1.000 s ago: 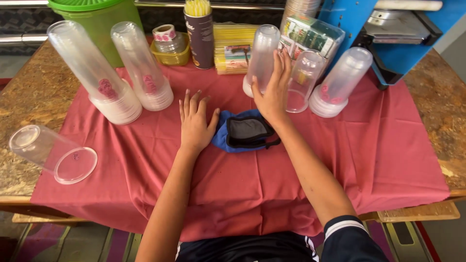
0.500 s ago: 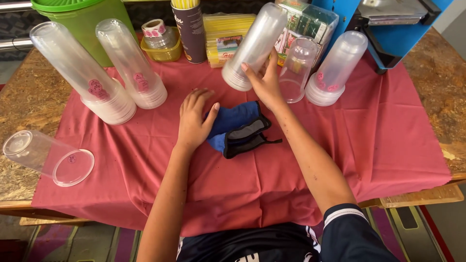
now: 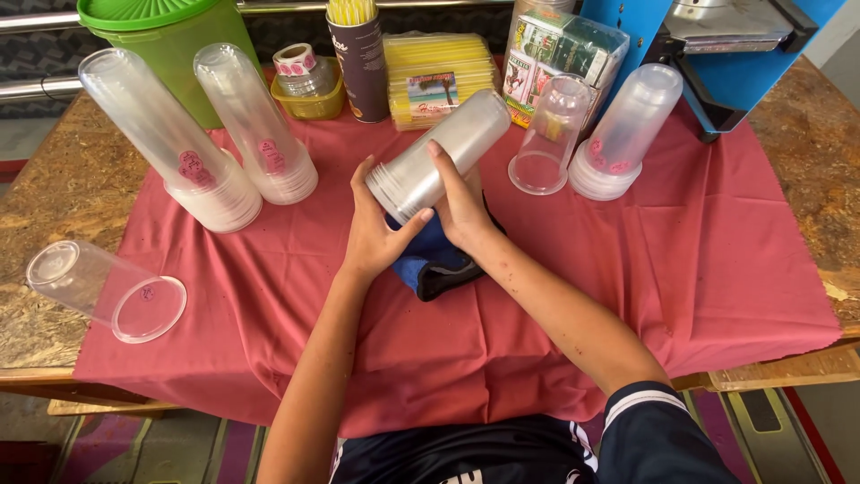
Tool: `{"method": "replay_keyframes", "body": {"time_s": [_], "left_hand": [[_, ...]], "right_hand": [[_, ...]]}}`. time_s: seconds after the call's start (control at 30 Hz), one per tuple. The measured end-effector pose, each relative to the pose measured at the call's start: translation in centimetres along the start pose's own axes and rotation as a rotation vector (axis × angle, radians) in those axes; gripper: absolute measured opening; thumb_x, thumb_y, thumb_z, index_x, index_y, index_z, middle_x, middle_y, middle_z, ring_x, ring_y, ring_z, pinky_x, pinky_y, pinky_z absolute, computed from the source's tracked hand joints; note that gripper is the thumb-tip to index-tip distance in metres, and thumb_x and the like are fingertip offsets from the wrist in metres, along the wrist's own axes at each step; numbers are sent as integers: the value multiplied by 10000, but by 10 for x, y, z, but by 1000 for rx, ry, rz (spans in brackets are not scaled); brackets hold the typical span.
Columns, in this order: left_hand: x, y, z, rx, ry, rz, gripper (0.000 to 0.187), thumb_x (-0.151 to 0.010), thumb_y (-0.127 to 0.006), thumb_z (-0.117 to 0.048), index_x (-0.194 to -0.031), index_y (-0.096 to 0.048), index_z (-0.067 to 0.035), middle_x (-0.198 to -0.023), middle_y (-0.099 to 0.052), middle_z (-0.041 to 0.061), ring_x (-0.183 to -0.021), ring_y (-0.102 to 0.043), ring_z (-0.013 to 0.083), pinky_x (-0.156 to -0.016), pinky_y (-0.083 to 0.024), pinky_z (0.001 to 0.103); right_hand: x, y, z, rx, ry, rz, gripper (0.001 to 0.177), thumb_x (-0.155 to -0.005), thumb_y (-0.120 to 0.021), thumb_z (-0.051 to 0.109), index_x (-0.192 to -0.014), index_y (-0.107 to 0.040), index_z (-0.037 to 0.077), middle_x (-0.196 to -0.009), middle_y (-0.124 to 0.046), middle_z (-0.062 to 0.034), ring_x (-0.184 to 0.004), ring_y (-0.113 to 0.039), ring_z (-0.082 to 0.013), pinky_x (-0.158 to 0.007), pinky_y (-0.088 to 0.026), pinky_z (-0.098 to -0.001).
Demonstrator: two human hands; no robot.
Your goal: Cleaning plastic cups with a blue cloth on a table
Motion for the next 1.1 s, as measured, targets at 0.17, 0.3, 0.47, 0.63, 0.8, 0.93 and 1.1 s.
{"method": "replay_keyframes", "body": {"time_s": [0.17,0.3,0.47,0.63,0.8,0.93,1.1], "left_hand": [[-3,1,21,40,47,-15,903,-840,-764,-542,-1458,-234,-152,-1449,-458,241,-1330,-496,504,-1071,-446,615],[-6,-6,33,194,146,-4,713,-952,-530,-597,-1437,-281,-138,-1429,-472,294,-1362,-450,521,-1122,-395,627],[-6,-1,56,259,177,-21,689,-977,-467,-602,-1423,-320,-97,-1425,-442,306,-1389,-416,500,-1165,-346,596],[-7,2,40,495,186,-105,578,-928,-424,-548,-1308,-368,-115,-1262,-405,34,-1221,-418,147,-1077,-377,318],[-7,9,46,412,213,-172,528,-951,-398,-504,-1289,-389,-97,-1240,-420,37,-1195,-420,156,-1073,-364,325],[-7,11,51,299,354,-208,607,-914,-366,-558,-1318,-391,-106,-1291,-466,60,-1224,-455,176,-1073,-356,323],[-18,22,126,181,442,-346,597,-995,-391,-648,-1324,-352,-151,-861,-617,194,-606,-650,280,-616,-534,394]], "right_hand": [[-2,-2,0,13,26,56,698,-903,-842,279,-1392,-388,77,-1184,-473,-96,-1097,-532,-241,-1000,-550,-518],[-12,4,4,7,113,110,652,-908,-846,273,-1380,-435,91,-1189,-538,-89,-1124,-582,-240,-997,-561,-515],[-47,39,23,-22,204,135,595,-956,-798,308,-1401,-441,141,-1248,-588,-75,-1161,-624,-228,-1016,-587,-502],[-19,7,85,-65,265,231,519,-860,-803,341,-1260,-524,162,-1115,-598,-62,-1021,-589,-202,-799,-571,-374],[-15,6,91,64,256,41,738,-854,-760,354,-1430,-339,164,-1209,-599,-187,-1202,-699,-319,-486,-589,-340],[-30,27,76,126,197,-39,1093,-770,-808,414,-1588,-108,230,-1443,-548,-77,-1287,-566,-192,-1003,-532,-378],[-55,50,63,103,212,341,579,-987,-775,484,-1410,-495,204,-1454,-494,-110,-1409,-394,-309,-1125,-352,-642]]}}
Point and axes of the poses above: each hand's wrist, its own x-axis away from the middle knuckle, its own y-axis out of the back of the hand, z = x × y, the point moved 4 cm from there along -x, towards the middle knuckle
